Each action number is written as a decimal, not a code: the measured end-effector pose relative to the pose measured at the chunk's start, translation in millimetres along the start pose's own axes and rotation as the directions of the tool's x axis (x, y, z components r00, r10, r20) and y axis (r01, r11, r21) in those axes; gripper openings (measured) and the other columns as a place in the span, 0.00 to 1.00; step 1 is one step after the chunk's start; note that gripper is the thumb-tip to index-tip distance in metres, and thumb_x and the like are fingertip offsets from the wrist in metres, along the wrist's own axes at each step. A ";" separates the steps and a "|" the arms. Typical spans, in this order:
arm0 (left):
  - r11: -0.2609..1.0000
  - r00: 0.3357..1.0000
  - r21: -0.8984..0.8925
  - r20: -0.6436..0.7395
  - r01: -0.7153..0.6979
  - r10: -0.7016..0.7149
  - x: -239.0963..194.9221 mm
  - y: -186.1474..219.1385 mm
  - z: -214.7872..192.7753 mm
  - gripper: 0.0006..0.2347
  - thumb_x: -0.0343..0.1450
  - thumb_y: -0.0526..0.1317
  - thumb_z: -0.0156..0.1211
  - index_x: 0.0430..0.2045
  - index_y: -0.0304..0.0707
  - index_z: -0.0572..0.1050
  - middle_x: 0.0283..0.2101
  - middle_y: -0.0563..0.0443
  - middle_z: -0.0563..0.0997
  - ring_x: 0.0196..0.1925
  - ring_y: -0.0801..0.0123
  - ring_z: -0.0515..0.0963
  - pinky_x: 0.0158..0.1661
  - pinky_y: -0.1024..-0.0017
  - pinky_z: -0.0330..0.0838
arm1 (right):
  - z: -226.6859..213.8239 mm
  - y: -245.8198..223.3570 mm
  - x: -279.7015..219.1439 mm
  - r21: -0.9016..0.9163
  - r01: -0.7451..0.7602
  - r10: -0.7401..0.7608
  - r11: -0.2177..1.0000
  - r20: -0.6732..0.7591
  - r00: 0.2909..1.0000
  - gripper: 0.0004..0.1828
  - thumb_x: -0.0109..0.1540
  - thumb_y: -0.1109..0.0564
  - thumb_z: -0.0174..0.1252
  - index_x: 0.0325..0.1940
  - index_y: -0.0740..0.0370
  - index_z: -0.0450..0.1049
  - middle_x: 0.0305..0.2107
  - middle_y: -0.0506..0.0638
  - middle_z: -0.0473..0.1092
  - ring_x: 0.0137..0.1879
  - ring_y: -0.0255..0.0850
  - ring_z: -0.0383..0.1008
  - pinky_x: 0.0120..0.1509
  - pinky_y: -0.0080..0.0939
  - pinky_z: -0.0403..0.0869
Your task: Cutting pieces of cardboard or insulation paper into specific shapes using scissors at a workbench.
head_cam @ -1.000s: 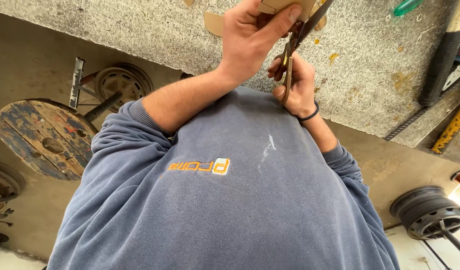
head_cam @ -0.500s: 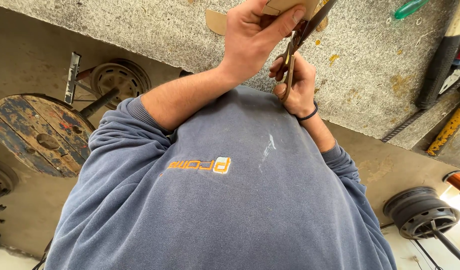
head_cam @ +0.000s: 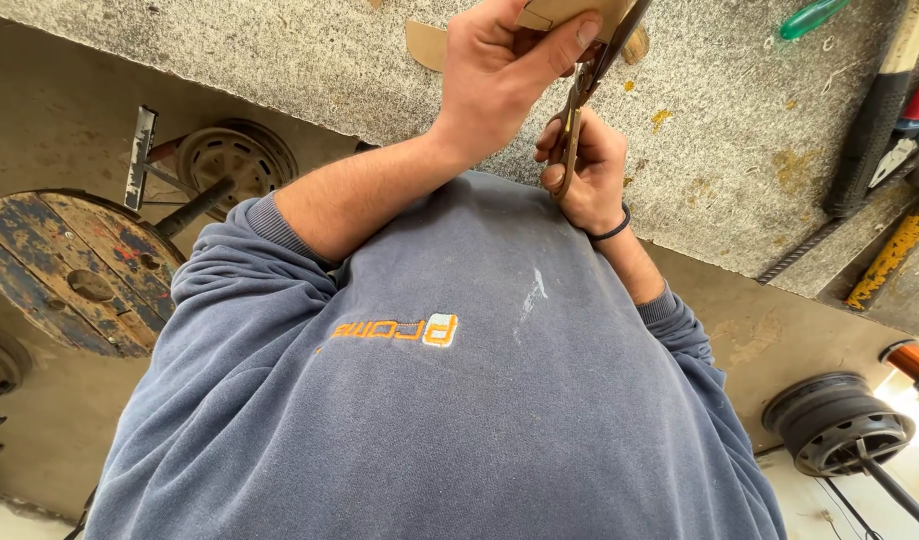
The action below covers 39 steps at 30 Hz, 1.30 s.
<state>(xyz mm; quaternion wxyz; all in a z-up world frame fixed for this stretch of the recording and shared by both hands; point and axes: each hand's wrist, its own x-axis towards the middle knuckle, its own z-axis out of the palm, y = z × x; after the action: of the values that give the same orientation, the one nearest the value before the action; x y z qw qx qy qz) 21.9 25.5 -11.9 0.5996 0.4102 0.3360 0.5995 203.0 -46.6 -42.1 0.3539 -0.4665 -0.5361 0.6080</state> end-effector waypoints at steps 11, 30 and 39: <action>0.999 0.999 0.027 0.021 0.025 -0.026 4.5 4.5 -5.2 0.04 0.78 0.34 0.65 0.44 0.32 0.81 0.39 0.49 0.87 0.40 0.75 0.87 0.39 0.76 0.84 | 1.5 -2.1 0.0 0.027 0.061 -0.061 0.998 0.014 0.998 0.34 0.62 0.30 0.67 0.44 0.65 0.70 0.34 0.45 0.71 0.39 0.32 0.73 0.43 0.32 0.72; 0.947 0.956 0.197 0.100 0.254 -0.277 19.0 22.9 -35.2 0.06 0.77 0.38 0.68 0.34 0.34 0.83 0.30 0.54 0.84 0.31 0.77 0.83 0.32 0.78 0.78 | -0.5 -0.9 -2.2 -0.008 0.047 -0.047 0.999 0.066 0.997 0.30 0.62 0.35 0.70 0.41 0.66 0.72 0.32 0.46 0.72 0.38 0.32 0.74 0.43 0.33 0.73; 0.893 0.930 0.372 0.160 0.253 -0.330 29.6 33.8 -47.3 0.12 0.76 0.46 0.66 0.33 0.35 0.83 0.29 0.55 0.85 0.31 0.79 0.85 0.32 0.79 0.81 | -0.6 2.6 -2.8 -0.013 0.027 -0.026 1.000 0.066 0.997 0.30 0.62 0.36 0.70 0.41 0.66 0.72 0.31 0.45 0.72 0.37 0.32 0.74 0.42 0.32 0.73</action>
<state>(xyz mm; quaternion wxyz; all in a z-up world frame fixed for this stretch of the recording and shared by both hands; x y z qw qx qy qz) -33.7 57.3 0.3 0.6350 0.5170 0.4258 0.3851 204.6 -49.5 -44.1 0.3407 -0.4415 -0.5579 0.6146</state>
